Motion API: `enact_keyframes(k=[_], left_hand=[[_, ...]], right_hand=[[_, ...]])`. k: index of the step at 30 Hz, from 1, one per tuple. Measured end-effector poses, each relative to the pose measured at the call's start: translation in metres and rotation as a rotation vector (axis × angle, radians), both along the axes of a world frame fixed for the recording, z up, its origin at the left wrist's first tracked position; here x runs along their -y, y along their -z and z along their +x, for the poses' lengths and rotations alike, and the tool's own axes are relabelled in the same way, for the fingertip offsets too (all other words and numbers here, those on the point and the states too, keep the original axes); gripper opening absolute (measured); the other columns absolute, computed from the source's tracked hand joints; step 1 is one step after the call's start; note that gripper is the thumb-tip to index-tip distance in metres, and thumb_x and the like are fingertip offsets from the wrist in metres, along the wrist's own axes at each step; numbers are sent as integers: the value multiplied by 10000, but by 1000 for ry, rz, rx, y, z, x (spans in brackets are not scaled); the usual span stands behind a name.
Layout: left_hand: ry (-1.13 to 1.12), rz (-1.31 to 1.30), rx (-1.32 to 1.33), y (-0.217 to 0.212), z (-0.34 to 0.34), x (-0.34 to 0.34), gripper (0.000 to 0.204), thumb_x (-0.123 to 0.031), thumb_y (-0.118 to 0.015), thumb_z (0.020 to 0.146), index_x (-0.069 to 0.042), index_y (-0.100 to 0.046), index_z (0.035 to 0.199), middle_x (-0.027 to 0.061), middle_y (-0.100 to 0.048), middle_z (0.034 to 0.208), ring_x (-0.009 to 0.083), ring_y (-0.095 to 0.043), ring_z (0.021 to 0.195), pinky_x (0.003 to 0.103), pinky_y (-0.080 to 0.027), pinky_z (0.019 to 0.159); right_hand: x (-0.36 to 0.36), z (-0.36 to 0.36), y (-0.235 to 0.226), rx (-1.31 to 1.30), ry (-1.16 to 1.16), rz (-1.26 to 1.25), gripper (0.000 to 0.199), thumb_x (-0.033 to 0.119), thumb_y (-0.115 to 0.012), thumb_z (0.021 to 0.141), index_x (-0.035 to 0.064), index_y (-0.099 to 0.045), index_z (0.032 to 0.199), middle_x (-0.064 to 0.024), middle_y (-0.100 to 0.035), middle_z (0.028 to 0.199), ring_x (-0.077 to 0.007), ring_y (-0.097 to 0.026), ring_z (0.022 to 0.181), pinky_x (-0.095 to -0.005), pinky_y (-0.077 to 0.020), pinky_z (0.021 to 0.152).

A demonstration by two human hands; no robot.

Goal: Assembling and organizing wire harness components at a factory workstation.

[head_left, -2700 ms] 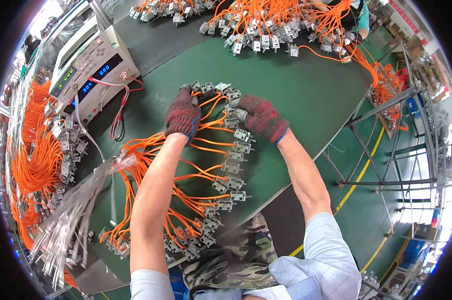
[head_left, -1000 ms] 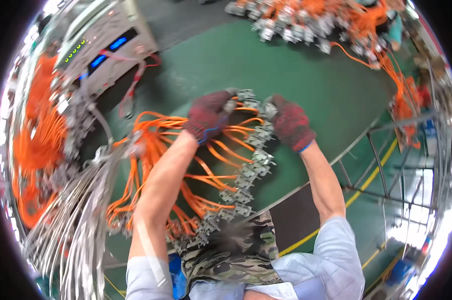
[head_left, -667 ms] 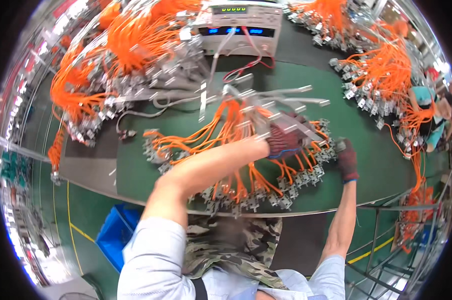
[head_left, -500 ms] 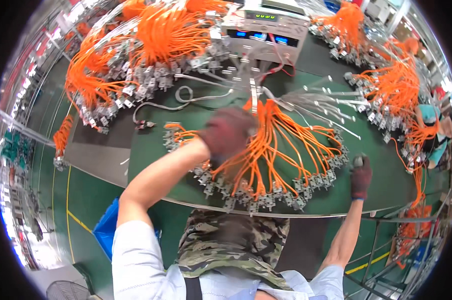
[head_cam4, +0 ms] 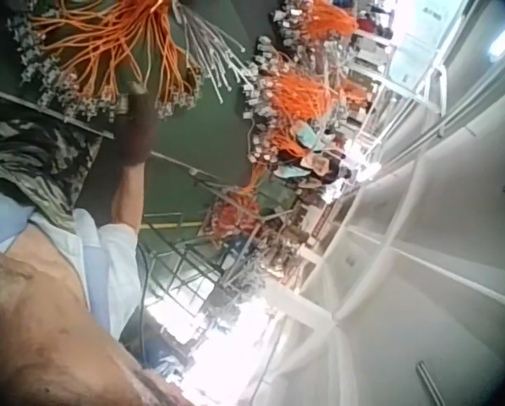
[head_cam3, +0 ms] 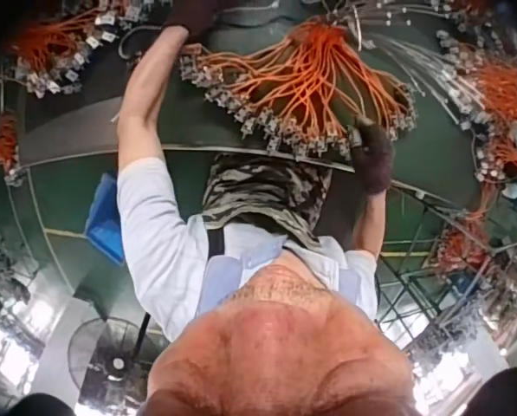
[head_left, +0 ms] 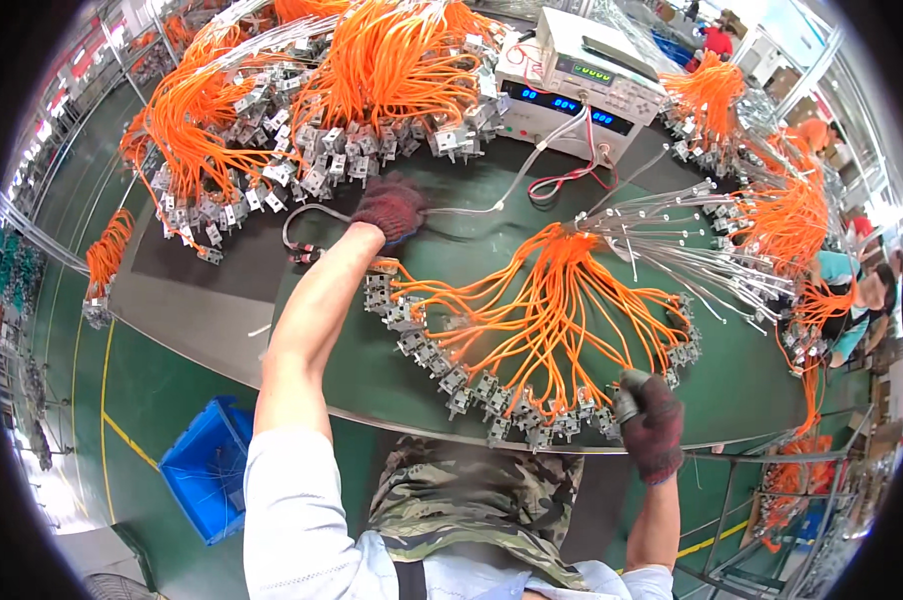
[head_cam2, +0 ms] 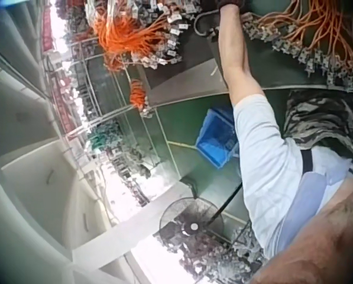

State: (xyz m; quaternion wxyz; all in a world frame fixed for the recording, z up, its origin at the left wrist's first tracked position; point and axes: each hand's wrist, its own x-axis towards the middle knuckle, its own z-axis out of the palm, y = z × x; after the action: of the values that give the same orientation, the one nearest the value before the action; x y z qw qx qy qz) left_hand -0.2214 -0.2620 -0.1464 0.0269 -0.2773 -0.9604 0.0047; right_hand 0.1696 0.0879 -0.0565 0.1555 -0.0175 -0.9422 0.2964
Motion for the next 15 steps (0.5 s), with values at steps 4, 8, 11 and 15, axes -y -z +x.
enact_keyframes(k=[4, 8, 11, 15], left_hand=[[74, 205, 123, -59, 18, 22, 336, -377, -688, 937, -106, -752, 1125, 127, -722, 1133, 322, -649, 1149, 496, -501, 975], [73, 477, 259, -132, 60, 63, 291, -301, -722, 924, -46, -717, 1064, 107, -710, 932, 266, -676, 873, 426, -531, 829], [-19, 775, 649, -179, 101, 73, 260, -226, -765, 930, -47, -726, 1115, 45, -711, 899, 158, -674, 818, 360, -548, 738], [-38, 870, 884, -233, 162, 92, 408, -130, -808, 913, -24, -698, 1291, 22, -713, 958, 107, -644, 796, 293, -549, 698]], right_hand=[[27, 1, -13, 10, -97, -20, 316, 53, -809, 823, 43, -753, 1134, -164, -746, 961, -357, -736, 813, -427, -588, 718], [64, -18, -24, 73, -242, -183, 334, 85, -819, 855, 40, -745, 1178, -150, -753, 987, -311, -750, 833, -407, -592, 736], [100, -35, -23, 160, -351, -419, 406, 131, -829, 890, 49, -713, 1270, -136, -752, 1084, -246, -750, 887, -381, -592, 775], [160, -74, -19, 152, -543, -419, 664, 225, -838, 912, 70, -554, 1491, -182, -705, 1280, -262, -722, 1131, -397, -589, 944]])
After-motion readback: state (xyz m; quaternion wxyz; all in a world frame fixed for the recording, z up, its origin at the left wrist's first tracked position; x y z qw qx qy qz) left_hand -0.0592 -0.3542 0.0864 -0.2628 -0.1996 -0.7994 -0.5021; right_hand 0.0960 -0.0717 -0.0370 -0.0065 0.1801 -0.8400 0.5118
